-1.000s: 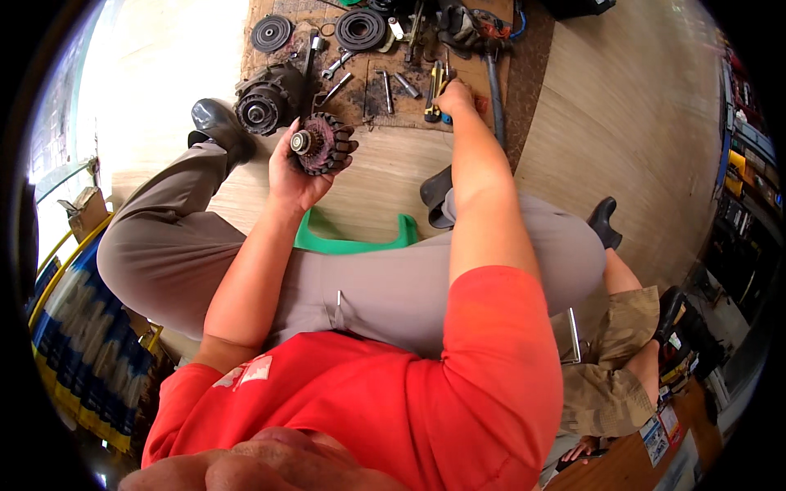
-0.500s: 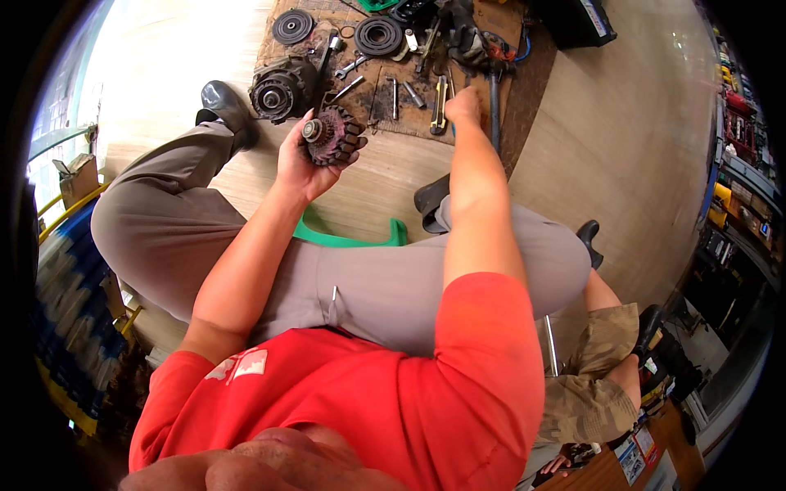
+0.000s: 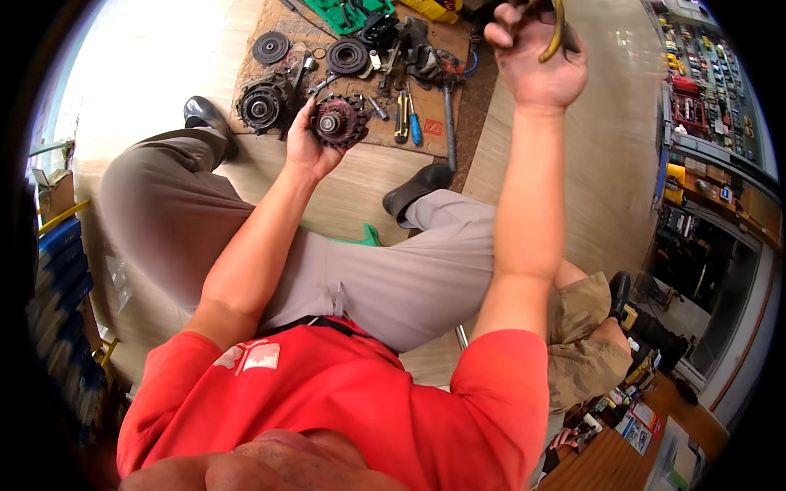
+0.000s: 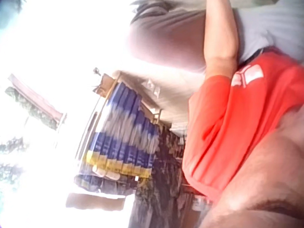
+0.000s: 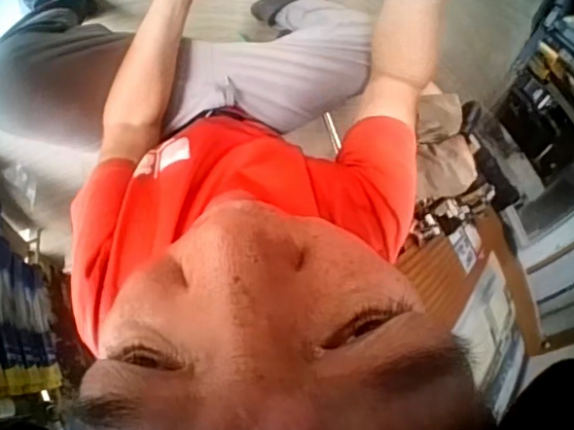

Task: The person is disassembling an alternator by hand and using tools to remove screws and wires, separating the rotor from the stator and casing.

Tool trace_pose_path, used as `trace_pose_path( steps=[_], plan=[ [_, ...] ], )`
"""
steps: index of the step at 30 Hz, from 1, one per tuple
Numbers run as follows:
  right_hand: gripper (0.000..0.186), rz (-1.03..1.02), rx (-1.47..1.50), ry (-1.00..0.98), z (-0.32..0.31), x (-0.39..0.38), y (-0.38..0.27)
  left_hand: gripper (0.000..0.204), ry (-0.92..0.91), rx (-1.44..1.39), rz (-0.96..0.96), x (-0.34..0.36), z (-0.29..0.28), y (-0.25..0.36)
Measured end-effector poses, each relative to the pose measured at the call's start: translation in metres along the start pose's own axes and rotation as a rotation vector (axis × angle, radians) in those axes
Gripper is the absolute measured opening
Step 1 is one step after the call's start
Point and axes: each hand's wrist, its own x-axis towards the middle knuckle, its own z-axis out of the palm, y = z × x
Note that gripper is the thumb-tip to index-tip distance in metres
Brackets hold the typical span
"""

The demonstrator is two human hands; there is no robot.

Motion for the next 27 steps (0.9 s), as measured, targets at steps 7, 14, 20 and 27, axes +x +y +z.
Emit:
trace_pose_path(
  steps=[7, 14, 20, 27],
  plan=[
    [0.035, 0.622, -0.679, 0.485, 0.080, -0.079, 0.115, 0.056, 0.028, -0.074, 0.106, 0.001, 0.013, 0.009],
    [0.036, 0.852, -0.923, 0.620, 0.056, -0.081, 0.161, 0.043, 0.008, -0.029, 0.144, 0.005, -0.002, 0.015],
    [0.033, 0.946, -0.950, 0.611, 0.043, -0.081, 0.168, 0.042, 0.003, -0.011, 0.167, 0.005, 0.005, 0.014],
    [0.030, 0.890, -1.064, 0.584, 0.033, -0.088, 0.172, 0.046, -0.029, -0.003, 0.172, 0.004, 0.007, 0.015]
  ],
)
